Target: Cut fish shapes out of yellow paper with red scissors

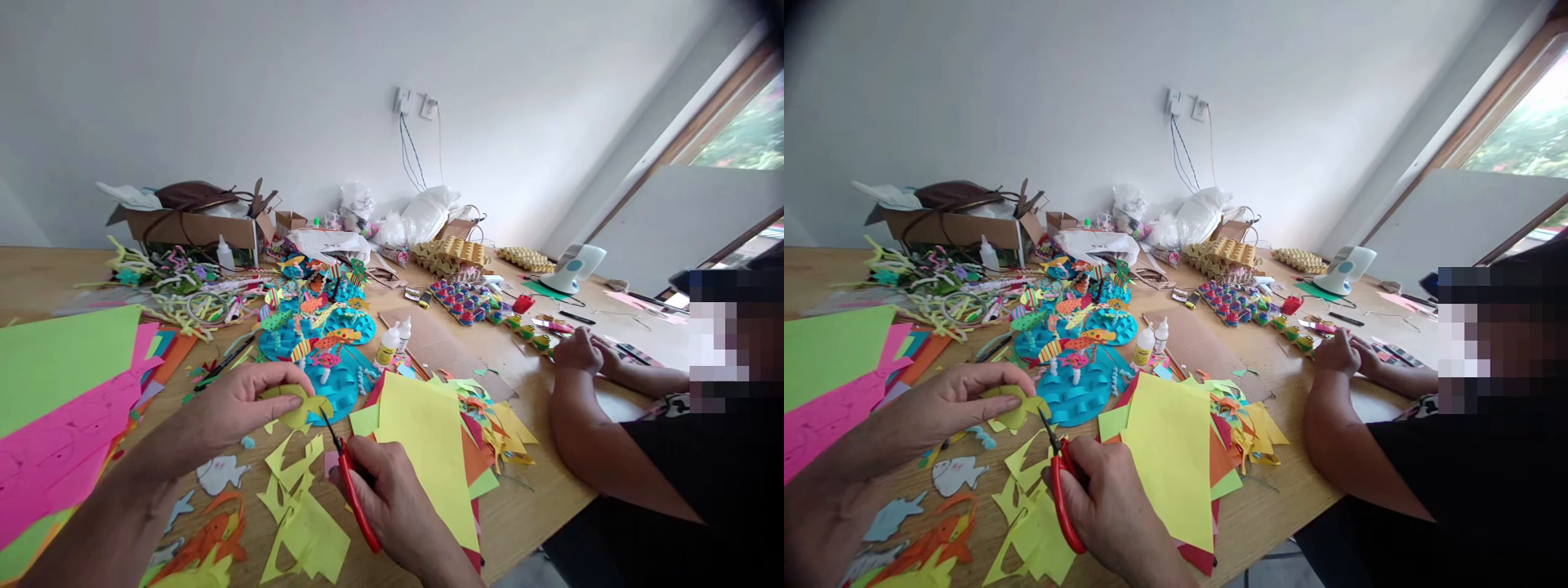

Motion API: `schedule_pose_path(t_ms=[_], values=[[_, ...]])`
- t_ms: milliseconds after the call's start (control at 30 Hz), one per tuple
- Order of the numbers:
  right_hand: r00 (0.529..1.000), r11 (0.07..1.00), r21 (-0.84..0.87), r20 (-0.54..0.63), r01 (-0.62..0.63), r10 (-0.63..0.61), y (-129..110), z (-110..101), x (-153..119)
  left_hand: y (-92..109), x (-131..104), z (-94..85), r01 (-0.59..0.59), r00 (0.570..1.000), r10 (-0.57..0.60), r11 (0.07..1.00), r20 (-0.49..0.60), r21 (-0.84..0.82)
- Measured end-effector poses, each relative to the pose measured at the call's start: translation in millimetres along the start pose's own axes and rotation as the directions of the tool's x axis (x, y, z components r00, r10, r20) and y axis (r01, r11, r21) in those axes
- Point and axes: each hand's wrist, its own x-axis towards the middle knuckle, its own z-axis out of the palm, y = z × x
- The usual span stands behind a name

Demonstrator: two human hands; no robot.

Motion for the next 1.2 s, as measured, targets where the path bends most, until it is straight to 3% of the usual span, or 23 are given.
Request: schedule_pose_path(t_ms=[133,267,567,833,1200], values=[[1.0,1.0,0.0,0.029,0.011,-0.011,3,0,-2,-2,0,-1.1,0.027,0.997,-0.032,0.997,0.072,0.067],[0.999,0.999,0.035,0.038,0.014,-0.015,3,-1,-2,-3,-1,1.6,-0.02,0.996,0.011,0.995,0.092,0.095],[0.995,0.945,0.315,0.078,-0.088,0.067,2,3,-3,3,1,15.8,-0.005,0.997,0.014,0.993,0.075,-0.116],[0.993,0.817,0.563,0.078,-0.12,0.092,3,11,0,-3,0,27.5,0.039,0.983,-0.001,0.978,0.184,-0.207],[0.99,0.767,0.625,0.089,-0.142,0.111,7,18,1,2,6,34.0,-0.023,0.993,0.04,0.99,0.114,-0.14]])
